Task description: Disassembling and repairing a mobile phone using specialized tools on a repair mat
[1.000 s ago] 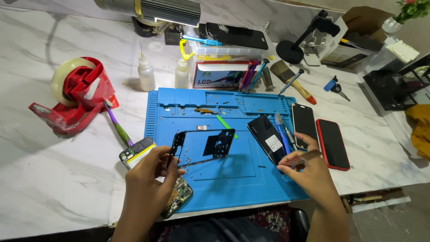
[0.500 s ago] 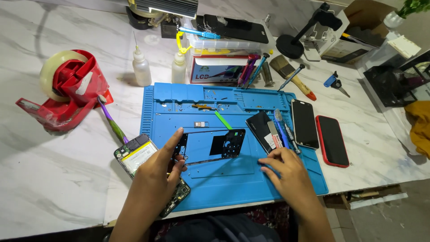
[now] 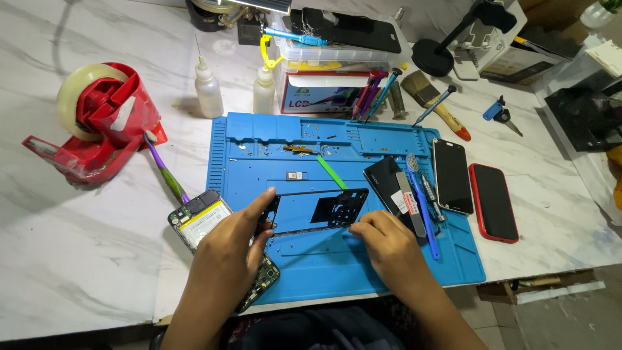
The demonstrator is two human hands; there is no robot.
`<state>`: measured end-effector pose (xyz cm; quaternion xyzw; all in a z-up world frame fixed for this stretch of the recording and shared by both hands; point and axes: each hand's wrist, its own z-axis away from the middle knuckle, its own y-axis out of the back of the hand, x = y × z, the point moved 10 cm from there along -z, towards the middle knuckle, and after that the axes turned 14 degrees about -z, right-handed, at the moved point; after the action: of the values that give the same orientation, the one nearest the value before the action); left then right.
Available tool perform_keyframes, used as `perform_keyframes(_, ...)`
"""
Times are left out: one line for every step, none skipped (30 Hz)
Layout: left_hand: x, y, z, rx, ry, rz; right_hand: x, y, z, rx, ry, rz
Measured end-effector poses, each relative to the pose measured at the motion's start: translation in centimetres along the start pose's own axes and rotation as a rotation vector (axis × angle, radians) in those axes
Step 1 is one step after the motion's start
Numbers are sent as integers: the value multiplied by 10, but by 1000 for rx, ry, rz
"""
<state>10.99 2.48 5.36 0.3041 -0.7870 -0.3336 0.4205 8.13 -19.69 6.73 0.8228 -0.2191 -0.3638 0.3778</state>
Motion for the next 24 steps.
perform_keyframes(0,0,0,1,1,-2,0,-2,-4,0,2,-2)
perform_keyframes(0,1,-1,2,-1,9,-2,-7,-7,-27,16,13)
perform_keyframes(0,2,-1,3,-3,19,-5,-13,-11,-54,29,27)
perform_keyframes(-1,2,-1,6,1,19,-6,-15,-14,-57,32,27)
perform_keyframes(0,2,-1,5,-11,12,-9,-16,-17,-44,38,17)
perform_keyframes(1,2,0,5,-22,6,-11,-16,-19,-33,45,8)
perform_keyframes(-1,2,-1,8,-17,7,-12,-18,-20,-38,48,8)
perform_keyframes(0,1,0,3,-25,-4,-18,-14,-20,17,97,11)
perform_keyframes(0,0,0,-1,-33,-16,-23,-10,-19,72,145,14)
perform_keyframes(0,1,0,-2,-28,-14,-24,-12,-20,67,145,13)
perform_keyframes(2,2,-1,8,-41,-2,-27,-10,-20,88,166,33)
perform_keyframes(4,4,-1,18,-53,10,-30,-9,-20,109,187,52)
perform_keyframes(4,3,-1,18,-49,10,-30,-10,-20,106,187,51)
perform_keyframes(5,3,-1,24,-65,8,-30,-11,-20,106,191,74)
perform_keyframes(6,4,-1,29,-81,7,-30,-12,-20,107,196,98)
perform_keyframes(7,4,-1,28,-79,7,-30,-13,-20,105,195,97)
perform_keyframes(7,4,-1,33,-83,-2,-31,-13,-20,103,198,125)
perform_keyframes(8,5,-2,38,-85,-11,-31,-14,-20,101,202,152)
perform_keyframes(8,5,-2,38,-84,-12,-30,-14,-19,100,202,151)
perform_keyframes(9,6,-2,46,-98,-24,-29,-15,-18,95,194,155)
perform_keyframes(11,6,-2,55,-112,-37,-28,-16,-17,91,186,160)
perform_keyframes(11,7,-2,54,-111,-38,-26,-17,-15,90,186,158)
perform_keyframes(11,7,-2,52,-110,-44,-23,-17,-14,88,175,158)
perform_keyframes(12,7,-3,48,-110,-48,-21,-18,-12,86,162,158)
